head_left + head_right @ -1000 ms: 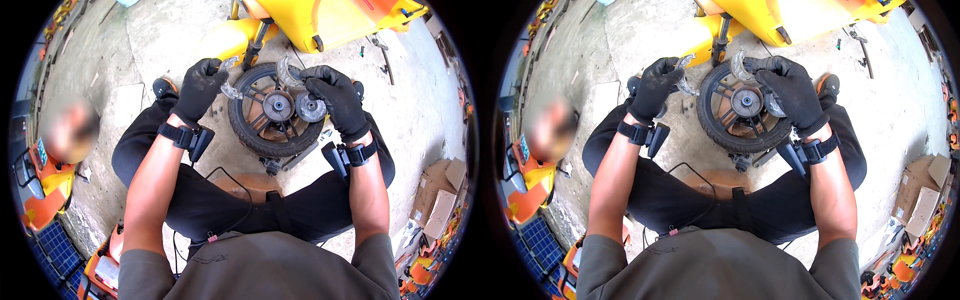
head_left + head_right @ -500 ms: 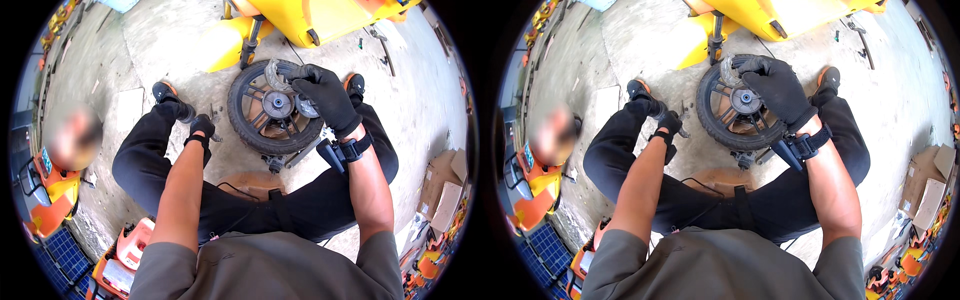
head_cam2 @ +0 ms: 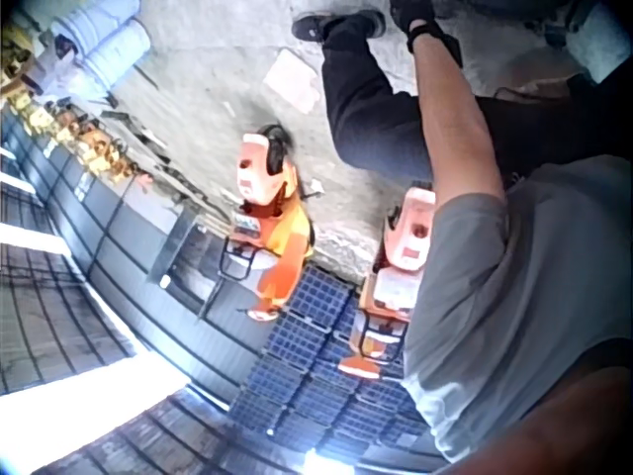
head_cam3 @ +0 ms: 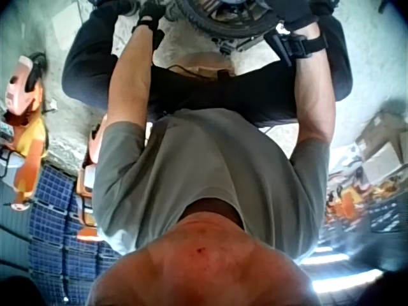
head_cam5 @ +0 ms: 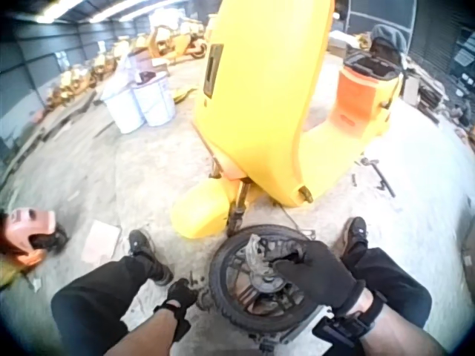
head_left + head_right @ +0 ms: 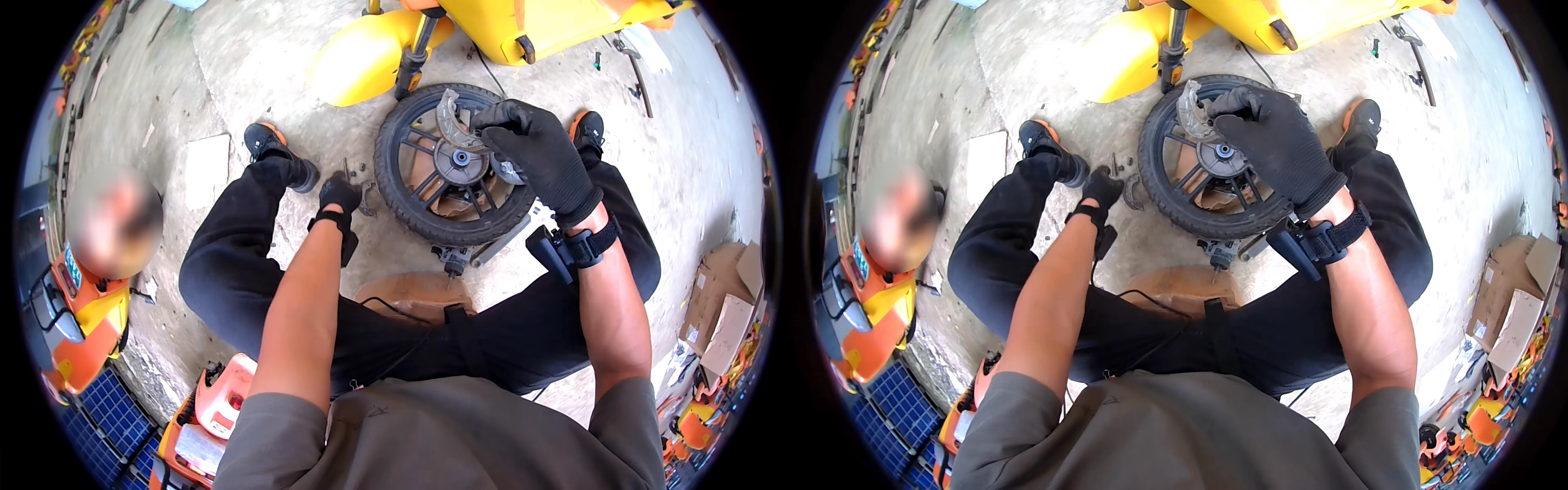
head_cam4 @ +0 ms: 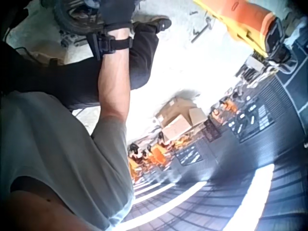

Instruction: The person assembles and installs brake shoes onto a brake backing plate, positioning the shoes and springs before placing the entire assembly onto the wheel hub.

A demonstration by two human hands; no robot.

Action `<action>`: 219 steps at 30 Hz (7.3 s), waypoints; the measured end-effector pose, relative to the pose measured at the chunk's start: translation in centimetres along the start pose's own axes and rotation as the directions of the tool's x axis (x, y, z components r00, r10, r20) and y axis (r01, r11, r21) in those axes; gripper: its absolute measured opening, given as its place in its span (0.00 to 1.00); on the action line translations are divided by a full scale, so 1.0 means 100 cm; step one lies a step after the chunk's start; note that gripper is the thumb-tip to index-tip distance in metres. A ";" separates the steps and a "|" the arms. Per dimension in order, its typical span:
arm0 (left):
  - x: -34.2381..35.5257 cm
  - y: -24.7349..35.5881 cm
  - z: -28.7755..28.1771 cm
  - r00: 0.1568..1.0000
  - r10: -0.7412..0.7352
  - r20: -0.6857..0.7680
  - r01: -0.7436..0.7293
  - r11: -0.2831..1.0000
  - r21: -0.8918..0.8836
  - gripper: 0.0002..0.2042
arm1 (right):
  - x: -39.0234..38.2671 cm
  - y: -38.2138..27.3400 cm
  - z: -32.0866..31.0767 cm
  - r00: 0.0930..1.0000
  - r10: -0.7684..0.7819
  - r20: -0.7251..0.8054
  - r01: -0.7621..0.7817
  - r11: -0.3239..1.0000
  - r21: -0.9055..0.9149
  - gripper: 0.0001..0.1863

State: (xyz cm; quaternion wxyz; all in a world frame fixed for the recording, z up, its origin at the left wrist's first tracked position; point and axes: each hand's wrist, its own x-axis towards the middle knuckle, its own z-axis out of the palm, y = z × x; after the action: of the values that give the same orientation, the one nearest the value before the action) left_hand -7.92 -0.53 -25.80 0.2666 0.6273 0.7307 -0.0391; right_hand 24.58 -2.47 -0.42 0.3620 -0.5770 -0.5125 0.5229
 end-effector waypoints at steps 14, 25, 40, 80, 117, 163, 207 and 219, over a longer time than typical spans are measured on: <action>-0.082 0.124 -0.219 0.751 0.659 0.041 -0.466 0.572 -0.675 0.18 | -0.008 -0.012 -0.005 0.995 -0.051 0.091 0.023 0.957 0.288 0.12; -0.109 0.154 -0.204 0.638 0.770 0.027 -0.170 0.175 -0.970 0.19 | -0.014 -0.019 0.010 0.993 -0.080 0.081 0.057 0.966 0.253 0.20; -0.101 0.138 -0.203 0.821 0.571 -0.007 -0.168 0.230 -0.959 0.19 | -0.015 -0.022 0.020 0.942 -0.334 -0.029 0.313 0.906 -0.285 0.24; -0.104 0.147 -0.207 0.731 0.664 0.159 -0.206 0.437 -0.875 0.24 | -0.012 -0.023 0.011 0.991 -0.066 0.120 0.052 0.992 0.113 0.13; -0.095 0.124 -0.203 0.292 0.922 -0.253 -0.945 0.237 -0.226 0.26 | -0.004 -0.004 -0.002 0.989 -0.059 0.132 0.023 0.966 0.258 0.18; -0.105 0.145 -0.212 0.588 0.799 0.128 -0.245 0.326 -0.913 0.31 | -0.009 -0.022 -0.005 0.962 -0.118 0.247 0.059 0.970 0.234 0.14; -0.095 0.129 -0.216 0.450 0.876 -0.174 -0.854 0.366 -0.371 0.16 | -0.006 -0.002 0.001 0.922 -0.013 0.386 -0.051 0.987 0.153 0.14; -0.097 0.131 -0.211 0.644 0.763 -0.052 -0.492 0.361 -0.793 0.13 | -0.008 -0.014 0.002 0.914 -0.007 0.406 -0.063 0.985 0.159 0.16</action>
State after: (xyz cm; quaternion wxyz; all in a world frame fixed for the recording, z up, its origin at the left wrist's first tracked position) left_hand -2.10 1.79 0.13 0.6093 0.6745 0.3189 0.2686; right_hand 24.18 -2.92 1.09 0.2878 -0.4307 -0.5220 0.6776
